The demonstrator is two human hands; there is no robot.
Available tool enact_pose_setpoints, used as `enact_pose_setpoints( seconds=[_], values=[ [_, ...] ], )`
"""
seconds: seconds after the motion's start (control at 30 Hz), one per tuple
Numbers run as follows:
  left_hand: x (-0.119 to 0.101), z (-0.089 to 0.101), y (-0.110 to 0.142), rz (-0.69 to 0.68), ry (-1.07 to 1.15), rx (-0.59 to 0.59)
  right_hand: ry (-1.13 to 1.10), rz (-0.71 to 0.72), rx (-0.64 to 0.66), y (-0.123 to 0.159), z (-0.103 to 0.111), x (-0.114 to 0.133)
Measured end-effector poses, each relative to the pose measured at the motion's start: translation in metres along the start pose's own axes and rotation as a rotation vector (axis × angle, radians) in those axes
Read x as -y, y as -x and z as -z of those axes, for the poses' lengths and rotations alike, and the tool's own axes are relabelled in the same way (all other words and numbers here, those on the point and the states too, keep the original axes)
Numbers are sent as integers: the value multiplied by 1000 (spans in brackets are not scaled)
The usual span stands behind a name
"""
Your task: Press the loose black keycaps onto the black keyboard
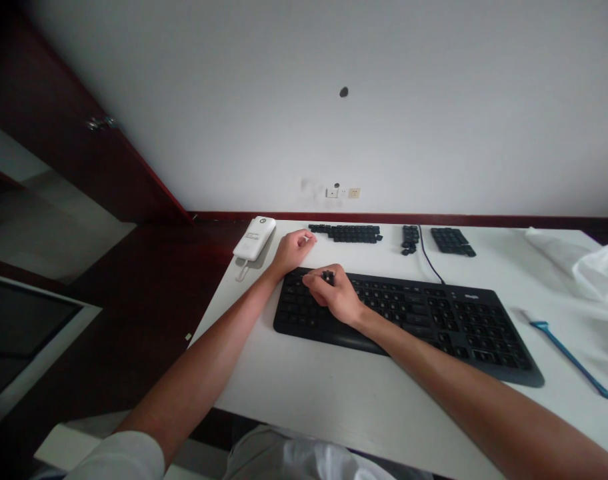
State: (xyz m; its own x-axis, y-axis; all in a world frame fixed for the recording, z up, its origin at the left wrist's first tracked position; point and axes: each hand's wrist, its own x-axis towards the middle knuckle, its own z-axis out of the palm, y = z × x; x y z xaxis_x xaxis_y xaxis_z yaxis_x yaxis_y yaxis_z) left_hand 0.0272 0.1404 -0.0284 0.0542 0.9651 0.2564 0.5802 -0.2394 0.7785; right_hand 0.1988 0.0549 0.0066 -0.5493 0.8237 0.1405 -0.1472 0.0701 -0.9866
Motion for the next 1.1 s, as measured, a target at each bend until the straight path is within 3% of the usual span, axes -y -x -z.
enact_pose_setpoints(
  seconds=[1.1],
  values=[
    [-3, -1, 0, 13, -3, -1, -63, 25, -70, 9, -2, -12]
  ],
)
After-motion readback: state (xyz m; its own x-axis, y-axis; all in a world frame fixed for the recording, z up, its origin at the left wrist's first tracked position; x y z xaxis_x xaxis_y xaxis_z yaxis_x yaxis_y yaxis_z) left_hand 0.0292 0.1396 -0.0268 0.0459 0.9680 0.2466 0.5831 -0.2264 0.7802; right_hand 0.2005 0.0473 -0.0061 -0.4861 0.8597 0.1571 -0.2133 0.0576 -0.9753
